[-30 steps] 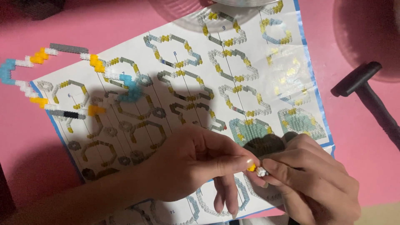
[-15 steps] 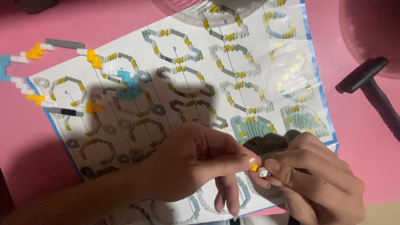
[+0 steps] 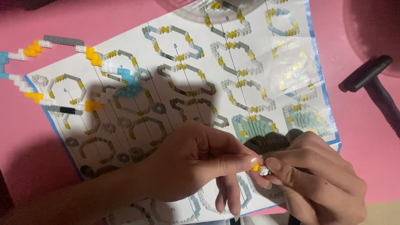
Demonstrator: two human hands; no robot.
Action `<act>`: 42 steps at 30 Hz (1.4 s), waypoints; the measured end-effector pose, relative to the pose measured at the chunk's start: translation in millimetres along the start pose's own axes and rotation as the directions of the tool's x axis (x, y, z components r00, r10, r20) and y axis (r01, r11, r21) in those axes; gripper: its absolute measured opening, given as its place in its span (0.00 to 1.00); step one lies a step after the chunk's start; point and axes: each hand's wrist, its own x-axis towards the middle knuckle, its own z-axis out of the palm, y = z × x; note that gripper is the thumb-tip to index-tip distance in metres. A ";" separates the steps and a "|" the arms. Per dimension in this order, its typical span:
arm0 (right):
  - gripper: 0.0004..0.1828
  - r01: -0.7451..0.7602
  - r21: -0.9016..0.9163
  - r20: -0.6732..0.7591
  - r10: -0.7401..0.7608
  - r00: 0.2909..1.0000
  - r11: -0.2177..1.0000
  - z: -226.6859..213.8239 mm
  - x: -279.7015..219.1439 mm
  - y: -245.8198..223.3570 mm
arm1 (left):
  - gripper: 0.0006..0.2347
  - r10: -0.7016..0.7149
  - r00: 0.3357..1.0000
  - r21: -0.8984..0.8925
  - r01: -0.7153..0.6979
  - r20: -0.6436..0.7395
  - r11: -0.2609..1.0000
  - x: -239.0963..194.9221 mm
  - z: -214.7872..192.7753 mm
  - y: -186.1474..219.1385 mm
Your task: Assembling a model using small interlocking plastic toy blocks following a printed instruction sheet.
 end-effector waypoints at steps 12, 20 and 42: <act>0.04 0.026 0.000 0.022 -0.026 0.999 1.000 -0.7 2.9 2.3 | 0.11 0.024 1.000 -0.004 -0.024 0.019 1.000 0.0 -1.0 -3.8; 0.08 -0.056 -0.056 0.068 0.060 0.996 0.997 -2.8 7.7 -9.1 | 0.10 0.052 0.999 -0.020 -0.051 0.016 0.998 -0.3 -1.3 -9.1; 0.20 -0.104 -0.536 0.053 0.157 0.986 0.838 -31.2 -4.1 -17.8 | 0.13 0.667 0.569 0.869 -0.407 0.481 -0.280 -3.6 -21.7 -35.1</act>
